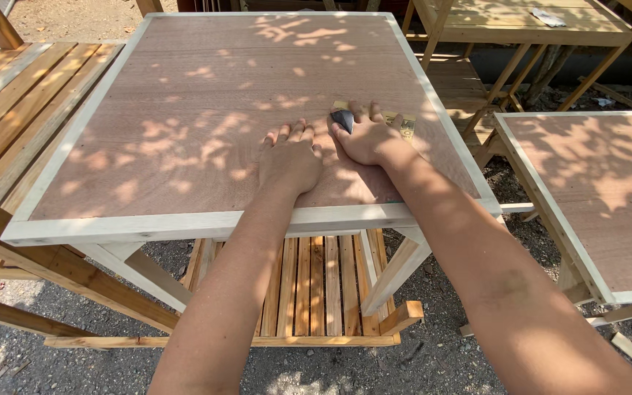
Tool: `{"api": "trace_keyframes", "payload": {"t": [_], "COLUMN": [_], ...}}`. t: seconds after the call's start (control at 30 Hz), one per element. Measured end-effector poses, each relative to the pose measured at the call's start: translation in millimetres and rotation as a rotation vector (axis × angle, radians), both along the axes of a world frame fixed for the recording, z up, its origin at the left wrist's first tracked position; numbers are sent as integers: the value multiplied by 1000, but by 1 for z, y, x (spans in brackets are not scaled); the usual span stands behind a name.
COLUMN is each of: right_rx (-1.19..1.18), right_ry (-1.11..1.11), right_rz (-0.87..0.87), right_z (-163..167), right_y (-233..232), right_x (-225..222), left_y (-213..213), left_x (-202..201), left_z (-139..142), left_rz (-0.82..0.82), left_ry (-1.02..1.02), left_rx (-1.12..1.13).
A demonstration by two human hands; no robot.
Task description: The person sands the edges and surface of a wooden frame using a sanding block. They work on the frame's edges and then flip the frame to sand the top surface, moving the sanding block back and forth across the wood.
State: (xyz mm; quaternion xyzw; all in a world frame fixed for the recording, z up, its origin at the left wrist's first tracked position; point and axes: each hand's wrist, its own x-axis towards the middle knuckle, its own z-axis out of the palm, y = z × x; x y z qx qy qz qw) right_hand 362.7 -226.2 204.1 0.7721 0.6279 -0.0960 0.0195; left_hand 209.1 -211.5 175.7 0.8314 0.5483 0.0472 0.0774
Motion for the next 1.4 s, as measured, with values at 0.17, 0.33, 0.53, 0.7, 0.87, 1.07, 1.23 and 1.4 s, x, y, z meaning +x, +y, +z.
{"api": "trace_keyframes", "payload": {"t": [0.17,0.33,0.53,0.7,0.87,1.07,1.23,1.4], "right_rx": [90,19,5,19,56,22,10,63], "right_ry": [-1,34,-75,-15,-17,-32,-6,32], "right_rz": [175,281,144,20,186,169,41,-21], "right_z": [-9,-34,-11,-1,-23,-30,-16,-14], "right_y": [-26,-121,-61,-9,-96,-114,-16,3], "right_x": [-9,-11,-37,-52,-52,-51,-56,-61], "left_y": [-3,-6,-16,-24,-24,-23,-26,-26], "left_x": [-4,-13,-35,-58,-67,-68,-69,-71], "left_z": [1,-2,1,7,5,4,12,15], "left_rz": [21,-46,-117,-118,-150,-171,-174,-177], "left_ry": [-43,-38,-19,-30,16,24,55,65], "left_rx": [-26,-3,-19,-32,-9,11,-24,-23]}}
